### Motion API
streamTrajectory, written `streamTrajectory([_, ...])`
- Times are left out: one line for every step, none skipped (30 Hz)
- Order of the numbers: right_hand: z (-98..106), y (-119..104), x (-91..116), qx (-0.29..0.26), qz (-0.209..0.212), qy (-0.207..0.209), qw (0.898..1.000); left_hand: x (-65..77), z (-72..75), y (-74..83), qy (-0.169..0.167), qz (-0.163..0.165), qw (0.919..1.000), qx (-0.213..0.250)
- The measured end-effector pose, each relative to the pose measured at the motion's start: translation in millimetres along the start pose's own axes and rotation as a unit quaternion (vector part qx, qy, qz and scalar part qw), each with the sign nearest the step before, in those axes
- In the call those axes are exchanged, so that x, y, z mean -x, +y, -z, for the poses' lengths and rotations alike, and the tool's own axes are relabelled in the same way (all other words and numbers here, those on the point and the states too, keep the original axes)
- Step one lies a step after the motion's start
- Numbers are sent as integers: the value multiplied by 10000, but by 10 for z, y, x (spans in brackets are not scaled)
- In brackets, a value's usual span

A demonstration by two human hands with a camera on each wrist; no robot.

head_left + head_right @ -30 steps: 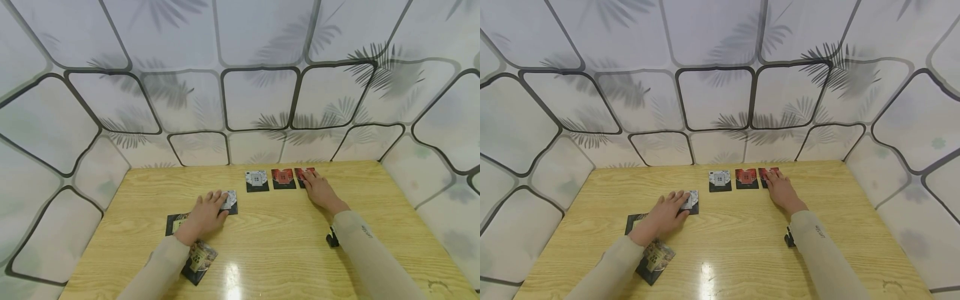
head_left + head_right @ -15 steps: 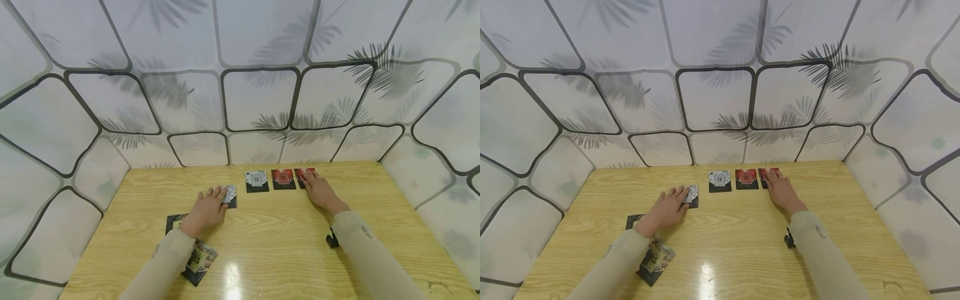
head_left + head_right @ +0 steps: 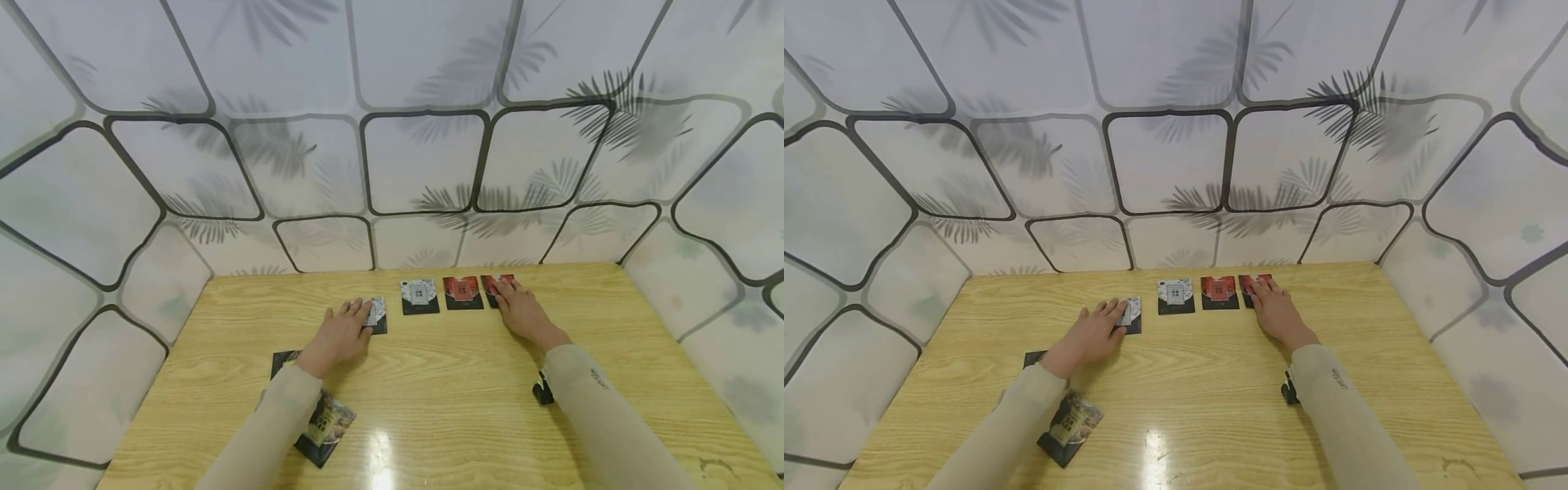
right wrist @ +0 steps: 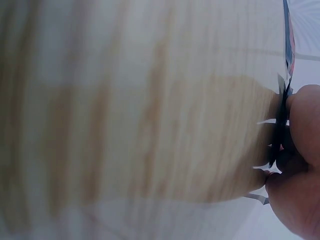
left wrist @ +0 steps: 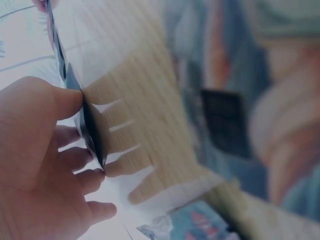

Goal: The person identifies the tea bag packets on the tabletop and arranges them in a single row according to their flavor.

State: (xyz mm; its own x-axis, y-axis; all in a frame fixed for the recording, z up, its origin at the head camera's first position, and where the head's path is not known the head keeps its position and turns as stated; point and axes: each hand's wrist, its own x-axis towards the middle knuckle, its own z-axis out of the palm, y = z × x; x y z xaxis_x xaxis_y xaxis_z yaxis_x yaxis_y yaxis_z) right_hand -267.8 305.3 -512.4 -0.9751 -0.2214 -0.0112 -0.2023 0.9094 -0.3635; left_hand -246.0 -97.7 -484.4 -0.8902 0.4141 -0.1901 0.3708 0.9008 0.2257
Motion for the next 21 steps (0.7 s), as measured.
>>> streamTrajectory([1, -1, 1, -11, -7, -4, 10000, -12, 2, -4, 11, 4, 10000, -2])
streamTrajectory([2, -1, 4, -14, -9, -5, 10000, -23, 5, -5, 7, 10, 10000, 0])
streamTrajectory([3, -3, 7, -10, -6, -7, 10000, -32, 10, -6, 15, 15, 10000, 2])
streamTrajectory([4, -6, 8, -15, -14, -16, 10000, -44, 16, -7, 7, 26, 10000, 3])
streamTrajectory([7, -7, 12, -9, -13, -19, 10000, -55, 24, -7, 15, 29, 10000, 28])
streamTrajectory([7, -9, 9, -7, -17, -22, 10000, -66, 32, -7, 12, 33, 10000, 44])
streamTrajectory([8, -10, 11, -3, -19, -24, 10000, -79, 38, -7, 13, 37, 10000, 68])
streamTrajectory([10, -12, 13, -4, -19, -19, 10000, -90, 46, -4, -3, 46, 9999, 93])
streamTrajectory([11, -13, 12, -9, -20, -17, 10000, -101, 55, -2, -27, 60, 9999, 107])
streamTrajectory([11, -14, 10, -12, -22, -10, 10000, -114, 64, 0, -59, 75, 9999, 126])
streamTrajectory([12, -15, 13, -14, -17, -4, 10000, -125, 70, -1, -57, 77, 9998, 149])
streamTrajectory([12, -16, 12, -20, -14, 0, 10000, -137, 76, 0, -76, 88, 9998, 137])
streamTrajectory([12, -16, 12, -21, -16, -2, 10000, -149, 83, 2, -101, 105, 9998, 121])
streamTrajectory([12, -15, 13, -18, -15, -5, 10000, -160, 89, 2, -101, 111, 9998, 115])
streamTrajectory([10, -13, 12, -10, -19, -10, 10000, -172, 96, 2, -100, 115, 9998, 109])
streamTrajectory([8, -12, 10, 5, -22, -10, 10000, -184, 100, 2, -87, 113, 9998, 100])
streamTrajectory([7, -11, 8, 11, -26, -11, 10000, -196, 106, 2, -76, 114, 9999, 87])
streamTrajectory([4, -9, 3, 15, -32, -11, 10000, -207, 114, 5, -90, 127, 9998, 80])
streamTrajectory([2, -8, -2, 16, -40, -10, 10000, -219, 120, 6, -86, 134, 9998, 90])
streamTrajectory([2, -8, -3, 14, -41, -6, 10000, -229, 125, 6, -73, 137, 9998, 104])
streamTrajectory([1, -7, -4, 11, -40, 0, 10000, -237, 132, 9, -83, 145, 9998, 118])
